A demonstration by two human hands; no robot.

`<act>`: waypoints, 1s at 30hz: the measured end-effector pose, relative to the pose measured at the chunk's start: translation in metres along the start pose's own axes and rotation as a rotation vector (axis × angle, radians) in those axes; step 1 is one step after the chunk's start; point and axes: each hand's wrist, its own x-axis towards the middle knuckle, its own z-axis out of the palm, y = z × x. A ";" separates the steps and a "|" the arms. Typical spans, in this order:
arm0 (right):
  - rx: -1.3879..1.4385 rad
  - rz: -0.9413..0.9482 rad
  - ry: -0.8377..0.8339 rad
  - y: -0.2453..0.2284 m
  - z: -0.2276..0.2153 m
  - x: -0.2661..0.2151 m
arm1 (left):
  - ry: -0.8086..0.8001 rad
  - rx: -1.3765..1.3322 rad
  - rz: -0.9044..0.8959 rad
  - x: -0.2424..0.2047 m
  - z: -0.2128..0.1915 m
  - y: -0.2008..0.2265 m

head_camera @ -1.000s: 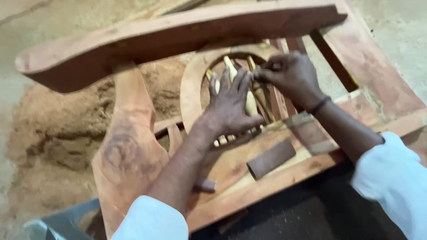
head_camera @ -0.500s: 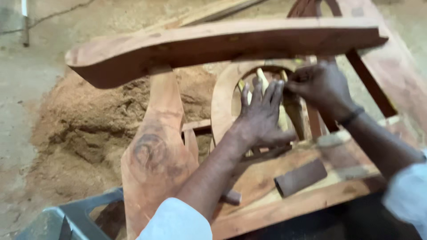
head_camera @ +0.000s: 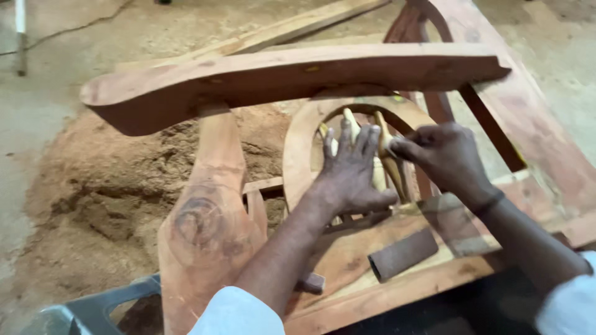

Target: The person fits decorative wooden spindles into a curved frame and sands the joinery using a sandpaper block.

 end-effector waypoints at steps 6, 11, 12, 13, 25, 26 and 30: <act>-0.029 -0.052 0.087 0.009 0.032 0.038 | 0.023 -0.061 0.018 -0.003 0.008 -0.005; 0.116 0.037 -0.025 0.000 0.010 0.009 | 0.024 -0.006 0.012 0.000 0.005 0.000; 0.142 0.091 -0.068 -0.001 0.014 0.012 | 0.034 0.001 0.005 -0.001 0.007 -0.002; 0.084 0.086 -0.038 0.000 0.020 0.015 | 0.045 -0.026 0.024 -0.002 0.011 -0.002; 0.326 0.250 -0.079 0.015 -0.051 -0.033 | -0.016 -0.051 -0.015 0.004 0.010 0.001; 0.305 0.231 -0.031 0.022 -0.049 -0.046 | -0.029 -0.026 -0.018 0.002 0.012 0.001; 0.161 0.169 0.092 0.039 -0.042 -0.060 | -0.045 0.055 -0.022 0.005 0.007 -0.001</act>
